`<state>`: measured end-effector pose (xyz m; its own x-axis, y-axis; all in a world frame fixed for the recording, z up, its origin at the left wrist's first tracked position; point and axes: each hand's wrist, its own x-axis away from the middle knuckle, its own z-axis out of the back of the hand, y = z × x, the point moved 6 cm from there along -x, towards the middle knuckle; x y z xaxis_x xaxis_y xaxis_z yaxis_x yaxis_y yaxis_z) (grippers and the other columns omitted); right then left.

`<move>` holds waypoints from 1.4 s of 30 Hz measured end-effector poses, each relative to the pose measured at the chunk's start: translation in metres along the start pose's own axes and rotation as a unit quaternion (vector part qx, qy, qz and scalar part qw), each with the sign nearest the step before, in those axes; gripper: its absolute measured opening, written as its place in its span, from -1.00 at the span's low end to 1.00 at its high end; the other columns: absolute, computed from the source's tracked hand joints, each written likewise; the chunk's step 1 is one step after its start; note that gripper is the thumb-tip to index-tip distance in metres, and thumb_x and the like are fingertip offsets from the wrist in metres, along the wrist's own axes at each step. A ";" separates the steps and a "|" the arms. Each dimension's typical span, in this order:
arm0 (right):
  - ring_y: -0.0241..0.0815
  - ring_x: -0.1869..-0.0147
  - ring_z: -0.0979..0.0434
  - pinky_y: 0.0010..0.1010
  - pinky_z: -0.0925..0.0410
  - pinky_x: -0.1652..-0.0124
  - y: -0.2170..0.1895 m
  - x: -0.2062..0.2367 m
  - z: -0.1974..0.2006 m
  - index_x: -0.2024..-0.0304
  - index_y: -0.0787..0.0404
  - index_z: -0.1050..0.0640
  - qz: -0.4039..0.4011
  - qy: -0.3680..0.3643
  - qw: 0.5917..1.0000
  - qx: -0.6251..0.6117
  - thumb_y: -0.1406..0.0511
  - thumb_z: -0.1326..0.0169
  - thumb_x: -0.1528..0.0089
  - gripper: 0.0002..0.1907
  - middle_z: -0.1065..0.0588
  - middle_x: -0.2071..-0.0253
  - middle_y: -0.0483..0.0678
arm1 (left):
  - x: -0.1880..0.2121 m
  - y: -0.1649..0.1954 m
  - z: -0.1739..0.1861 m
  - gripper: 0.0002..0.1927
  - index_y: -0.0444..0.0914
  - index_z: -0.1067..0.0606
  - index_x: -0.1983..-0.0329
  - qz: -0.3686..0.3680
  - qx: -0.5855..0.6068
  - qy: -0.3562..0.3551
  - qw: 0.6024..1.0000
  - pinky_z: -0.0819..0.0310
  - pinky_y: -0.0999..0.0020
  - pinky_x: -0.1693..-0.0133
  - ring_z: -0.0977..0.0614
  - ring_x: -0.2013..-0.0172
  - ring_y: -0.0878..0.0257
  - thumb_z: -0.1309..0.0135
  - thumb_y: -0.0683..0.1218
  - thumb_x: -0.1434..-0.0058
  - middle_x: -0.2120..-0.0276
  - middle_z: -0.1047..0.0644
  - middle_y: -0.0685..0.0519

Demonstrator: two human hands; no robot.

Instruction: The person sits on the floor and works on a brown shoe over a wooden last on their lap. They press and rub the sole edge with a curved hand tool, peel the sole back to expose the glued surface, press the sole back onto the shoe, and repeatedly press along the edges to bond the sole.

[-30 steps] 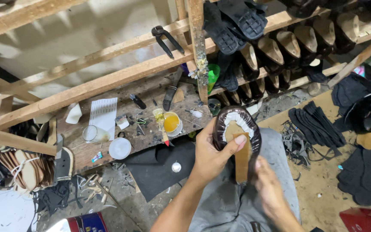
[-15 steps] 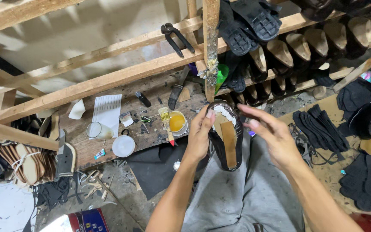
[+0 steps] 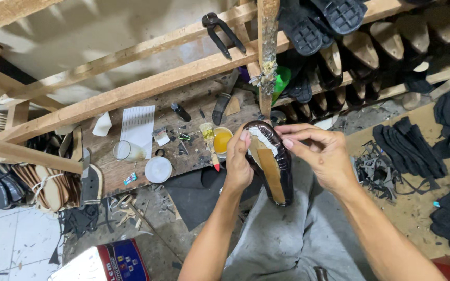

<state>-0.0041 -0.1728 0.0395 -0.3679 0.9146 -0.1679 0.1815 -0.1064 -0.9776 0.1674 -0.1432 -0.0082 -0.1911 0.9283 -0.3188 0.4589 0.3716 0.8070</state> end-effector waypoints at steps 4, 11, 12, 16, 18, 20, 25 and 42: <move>-0.20 -0.11 -0.62 -0.42 -0.51 -0.07 -0.019 0.007 -0.006 0.14 0.33 -0.67 0.046 0.000 0.998 0.039 0.48 -0.18 -0.25 -0.86 -0.60 -0.09 0.11 | 0.007 -0.003 0.003 -0.52 -0.42 -0.44 -0.19 0.001 -0.028 0.022 0.999 -0.39 0.42 -0.12 -0.58 -0.01 0.30 0.13 0.09 -0.51 0.02 -0.57 0.00; -0.09 0.03 -0.71 -0.41 -0.52 0.03 -0.074 0.035 -0.021 0.22 0.41 -0.59 0.272 0.055 0.885 0.373 0.50 -0.23 -0.22 -0.90 -0.62 0.04 0.07 | 0.015 0.000 -0.015 -0.60 -0.38 -0.47 -0.17 0.001 -0.129 0.083 0.988 -0.31 0.48 0.01 -0.44 0.10 0.38 0.14 0.03 -0.54 0.10 -0.50 0.08; -0.05 0.06 -0.71 -0.40 -0.52 0.06 -0.078 0.039 -0.025 0.25 0.41 -0.58 0.284 0.069 0.867 0.402 0.50 -0.23 -0.20 -0.91 -0.61 0.06 0.09 | 0.017 0.001 -0.020 -0.61 -0.39 -0.48 -0.15 0.000 -0.131 0.091 0.987 -0.30 0.46 0.05 -0.43 0.13 0.37 0.13 0.01 -0.54 0.12 -0.50 0.07; 0.08 0.25 -0.64 -0.27 -0.48 0.26 -0.083 0.050 -0.042 0.26 0.49 -0.59 0.282 0.078 0.787 0.543 0.53 -0.23 -0.14 -0.87 -0.62 0.08 0.27 | 0.031 0.011 -0.039 -0.66 -0.38 -0.46 -0.09 -0.058 -0.232 0.100 0.966 -0.39 0.42 -0.07 -0.50 0.05 0.33 0.15 -0.01 -0.53 0.10 -0.54 0.05; 0.08 0.19 -0.65 -0.28 -0.49 0.20 -0.084 0.053 -0.046 0.27 0.50 -0.58 0.316 0.066 0.770 0.551 0.53 -0.22 -0.16 -0.88 -0.62 0.11 0.28 | 0.034 0.009 -0.037 -0.67 -0.37 -0.46 -0.09 -0.058 -0.240 0.108 0.963 -0.41 0.41 -0.05 -0.51 0.08 0.30 0.16 -0.03 -0.53 0.11 -0.55 0.05; 0.03 0.12 -0.66 -0.32 -0.50 0.13 -0.081 0.051 -0.040 0.26 0.47 -0.57 0.329 0.068 0.802 0.493 0.51 -0.20 -0.19 -0.90 -0.62 0.12 0.24 | 0.031 0.004 -0.027 -0.66 -0.40 -0.46 -0.10 -0.068 -0.214 0.101 0.969 -0.39 0.40 -0.08 -0.52 0.05 0.31 0.15 -0.03 -0.52 0.09 -0.55 0.03; -0.25 0.08 -0.65 -0.48 -0.49 0.02 -0.025 0.034 -0.005 0.13 0.37 -0.64 0.059 0.099 0.991 0.068 0.44 -0.15 -0.31 -0.88 -0.65 0.10 0.05 | 0.025 -0.028 0.022 -0.58 -0.43 -0.41 -0.21 -0.025 -0.029 0.166 0.985 -0.33 0.37 -0.18 -0.52 -0.06 0.30 0.11 -0.03 -0.46 -0.05 -0.52 -0.02; -0.34 0.14 -0.52 -0.57 -0.36 0.15 -0.031 0.049 0.016 0.04 0.31 -0.67 0.058 0.089 0.977 0.184 0.40 -0.21 -0.27 -0.78 -0.60 0.06 -0.03 | 0.034 0.031 -0.055 -0.38 -0.42 -0.38 -0.30 -0.046 -0.077 -0.084 0.992 -0.32 0.36 -0.27 -0.52 -0.17 0.25 0.06 0.17 -0.42 -0.11 -0.52 -0.04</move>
<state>-0.0424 -0.1312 0.0595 -0.1943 0.9377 -0.2881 -0.1387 -0.3170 -0.9382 0.1272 -0.1009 0.0335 -0.0724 0.8831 -0.4635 0.3056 0.4620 0.8326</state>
